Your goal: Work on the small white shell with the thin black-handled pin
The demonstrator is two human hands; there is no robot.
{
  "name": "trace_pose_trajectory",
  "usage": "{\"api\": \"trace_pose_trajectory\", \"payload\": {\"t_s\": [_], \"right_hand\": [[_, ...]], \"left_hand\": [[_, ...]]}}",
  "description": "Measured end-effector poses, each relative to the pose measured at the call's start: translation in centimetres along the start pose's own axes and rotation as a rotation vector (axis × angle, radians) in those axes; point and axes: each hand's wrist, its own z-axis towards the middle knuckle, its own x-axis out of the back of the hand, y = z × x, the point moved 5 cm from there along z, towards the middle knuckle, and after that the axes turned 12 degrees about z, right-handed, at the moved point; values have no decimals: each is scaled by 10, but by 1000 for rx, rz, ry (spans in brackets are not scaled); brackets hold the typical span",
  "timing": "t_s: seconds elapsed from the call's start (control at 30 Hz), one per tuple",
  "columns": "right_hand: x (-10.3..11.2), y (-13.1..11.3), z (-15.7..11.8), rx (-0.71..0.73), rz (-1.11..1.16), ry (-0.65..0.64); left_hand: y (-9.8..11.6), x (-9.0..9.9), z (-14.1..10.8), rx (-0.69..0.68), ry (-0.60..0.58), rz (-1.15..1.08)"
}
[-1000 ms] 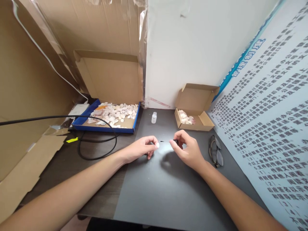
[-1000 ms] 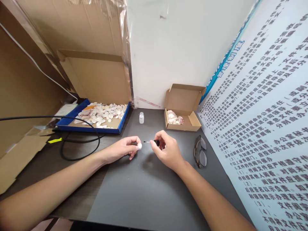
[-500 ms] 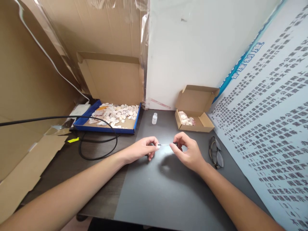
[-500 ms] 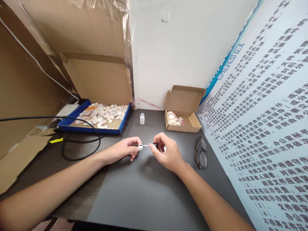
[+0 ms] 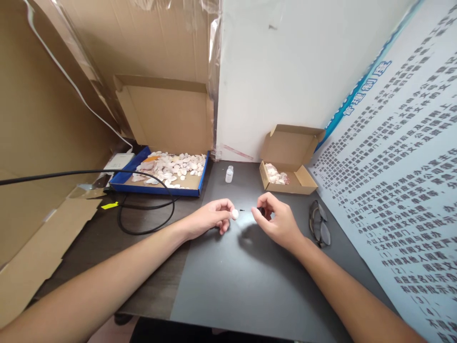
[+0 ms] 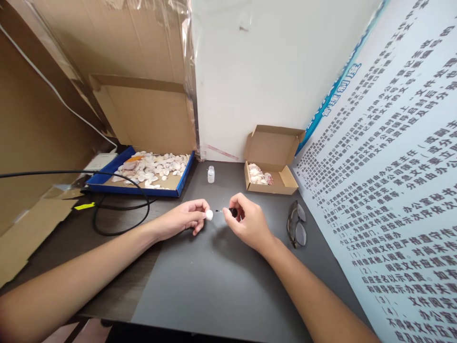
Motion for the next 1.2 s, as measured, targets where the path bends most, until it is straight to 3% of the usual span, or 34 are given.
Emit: {"api": "trace_pose_trajectory", "payload": {"t_s": [0.13,0.3,0.47,0.63,0.87,1.03,1.2], "right_hand": [[0,-2,0,23,84,-1],[0,-2,-1,12,5,-7],[0,-3,-1,28,87,-11],[1,-6,-1,28,-6,-5],[-1,-9,-2,64,45,-26],[3,-9,-1,46,36,36],[2,-10,0,39,31,-14]], "left_hand": [[0,0,0,4,-2,6],[0,0,0,4,1,13],[-1,0,0,1,-16,72],[-1,1,-1,-1,-17,94],[2,-1,-3,-11,-13,144],[2,0,-2,-18,-20,158],[0,0,-2,-15,-27,140]]}}
